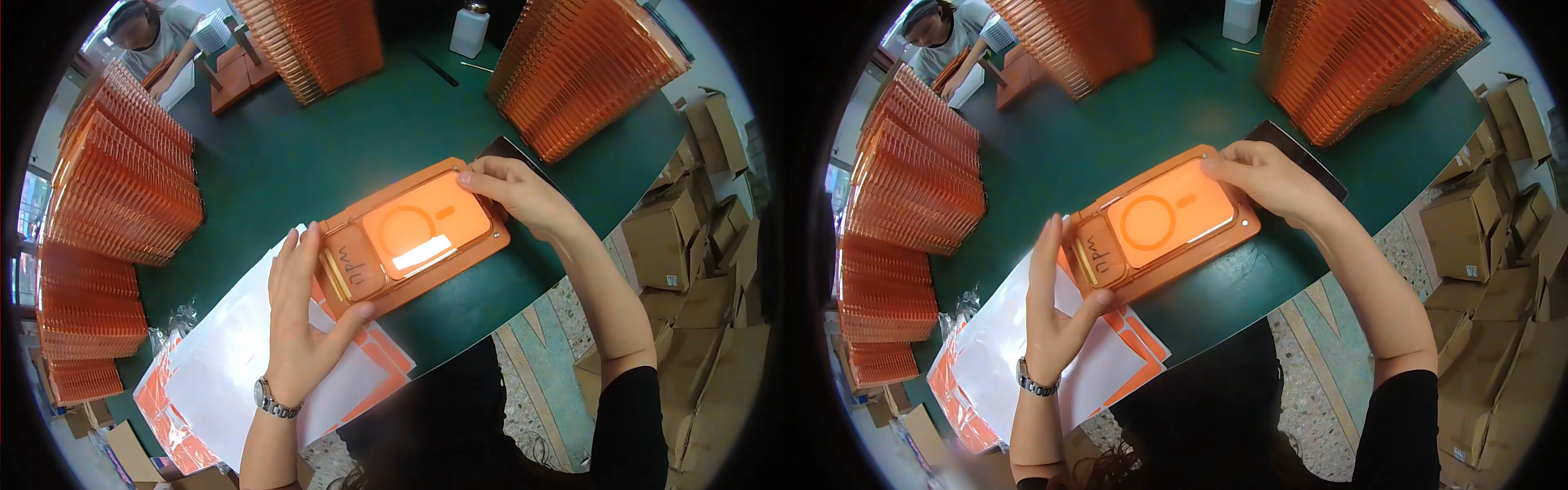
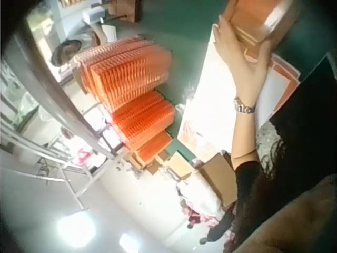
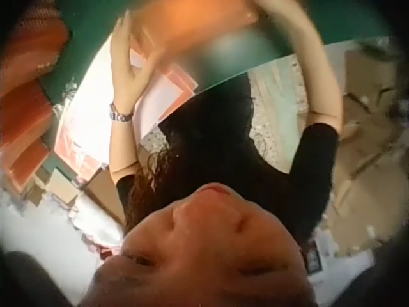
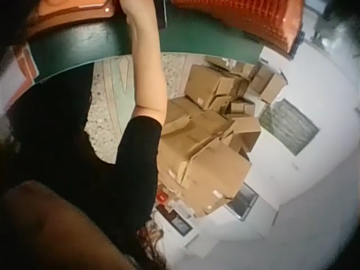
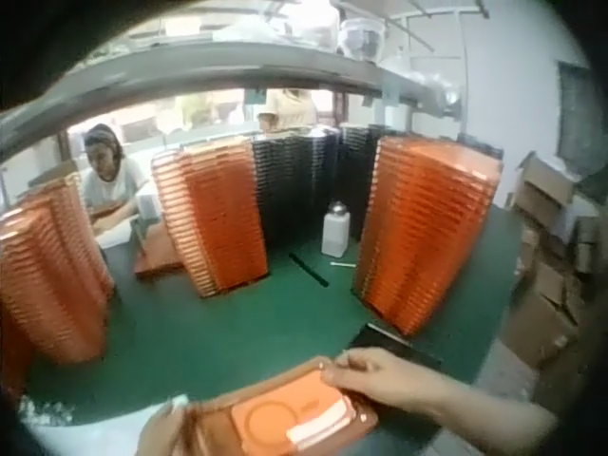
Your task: The recorder applies orange stickers to orange phone cases using a jig for alignment and then stacks the finished cases.
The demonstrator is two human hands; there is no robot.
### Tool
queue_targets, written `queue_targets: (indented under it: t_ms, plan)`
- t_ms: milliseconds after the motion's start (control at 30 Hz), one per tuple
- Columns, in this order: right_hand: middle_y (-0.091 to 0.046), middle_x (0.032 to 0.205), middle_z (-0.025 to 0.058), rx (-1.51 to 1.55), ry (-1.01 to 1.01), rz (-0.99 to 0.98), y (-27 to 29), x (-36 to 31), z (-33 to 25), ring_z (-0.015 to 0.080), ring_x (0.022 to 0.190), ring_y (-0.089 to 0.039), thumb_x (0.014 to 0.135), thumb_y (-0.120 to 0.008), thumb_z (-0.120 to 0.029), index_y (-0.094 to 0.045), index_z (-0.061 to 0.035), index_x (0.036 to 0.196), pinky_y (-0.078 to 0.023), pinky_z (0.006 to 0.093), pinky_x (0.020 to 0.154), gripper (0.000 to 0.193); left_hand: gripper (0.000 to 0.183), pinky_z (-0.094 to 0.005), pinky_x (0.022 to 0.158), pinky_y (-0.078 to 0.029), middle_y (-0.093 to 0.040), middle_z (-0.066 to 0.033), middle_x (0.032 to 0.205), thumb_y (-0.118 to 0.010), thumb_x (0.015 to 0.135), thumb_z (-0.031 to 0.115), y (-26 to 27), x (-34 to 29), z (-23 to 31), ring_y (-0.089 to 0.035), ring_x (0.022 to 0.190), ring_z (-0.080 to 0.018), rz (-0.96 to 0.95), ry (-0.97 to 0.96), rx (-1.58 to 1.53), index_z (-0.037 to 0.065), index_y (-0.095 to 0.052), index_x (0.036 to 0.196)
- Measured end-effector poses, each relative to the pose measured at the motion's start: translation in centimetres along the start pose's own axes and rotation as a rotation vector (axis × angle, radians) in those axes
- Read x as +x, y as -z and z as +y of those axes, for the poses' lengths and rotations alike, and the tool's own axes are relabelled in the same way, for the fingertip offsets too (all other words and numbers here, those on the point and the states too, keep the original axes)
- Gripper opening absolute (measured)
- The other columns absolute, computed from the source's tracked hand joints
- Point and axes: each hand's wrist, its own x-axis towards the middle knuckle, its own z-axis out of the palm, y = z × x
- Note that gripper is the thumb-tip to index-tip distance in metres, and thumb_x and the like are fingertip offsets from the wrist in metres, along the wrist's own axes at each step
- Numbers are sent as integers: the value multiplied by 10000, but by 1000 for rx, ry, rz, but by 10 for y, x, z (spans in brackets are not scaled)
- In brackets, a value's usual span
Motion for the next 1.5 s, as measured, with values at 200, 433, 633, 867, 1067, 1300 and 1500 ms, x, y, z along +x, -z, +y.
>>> queue_targets:
  t_ms: [200, 433, 633, 867, 1067, 1300, 1500]
  plan:
    - [-623, 792, 2, 1, -39, -46, -1, 4, -1, 54, 701, -565, 981, -677, -359, -643, -21, 1004, -449, 201, 637, 341, 902, -336, 936, -466, -619, -90, 1047, -801, 872, 249, 10, -5, 9, -575, 998, -195, -90, 471, -317, 43, -300, 1593]
    - [-566, 1299, 152, -570, 461, -96, 19, -11, -11, 224, 1190, -528, 783, -835, -478, -592, -65, 1398, -444, 338, 978, 779, 877, -342, 873, -435, -589, -98, 1040, -826, 843, 348, 21, 5, 2, -516, 949, -219, -123, 161, 74, 86, -396, 1562]
    - [-407, 1519, 220, -735, 447, -153, 24, -6, -7, 391, 1404, -344, 628, -907, -532, -547, -179, 1484, -282, 474, 1183, 994, 802, -443, 979, -394, -513, -183, 1326, -826, 813, 395, 22, 13, -5, -499, 1115, -306, -207, 181, 161, 101, -505, 1487]
    - [-413, 1528, 262, -785, 661, -148, 25, -14, -14, 418, 1416, -367, 651, -892, -555, -513, -38, 1471, -303, 498, 1182, 1042, 976, -492, 1126, -351, -489, -235, 1441, -858, 740, 440, 30, 28, 7, -480, 1315, -417, -233, -250, 317, 16, -422, 1503]
    - [-506, 1496, 178, -661, 691, -253, 13, -13, -8, 372, 1438, -383, 665, -931, -421, -481, -53, 1498, -334, 466, 1184, 1016, 861, -492, 1023, -430, -553, -197, 1246, -835, 759, 458, 13, 42, 3, -537, 1141, -383, -219, -390, 350, 19, -476, 1406]
    - [-529, 1477, 147, -454, 770, -167, 8, -2, 10, 335, 1418, -435, 605, -965, -365, -504, -37, 1473, -332, 452, 1185, 1037, 831, -498, 1013, -439, -538, -206, 1295, -839, 755, 440, 15, 43, -7, -538, 1164, -406, -191, -374, 306, 49, -465, 1386]
    - [-628, 1365, 151, -297, 720, -23, 3, -2, 18, 339, 1376, -487, 670, -825, -665, -506, 26, 1442, -331, 471, 1177, 1083, 663, -483, 1005, -434, -535, -212, 1305, -838, 758, 413, 12, 48, -8, -519, 1203, -397, -221, -361, 253, 105, -564, 1277]
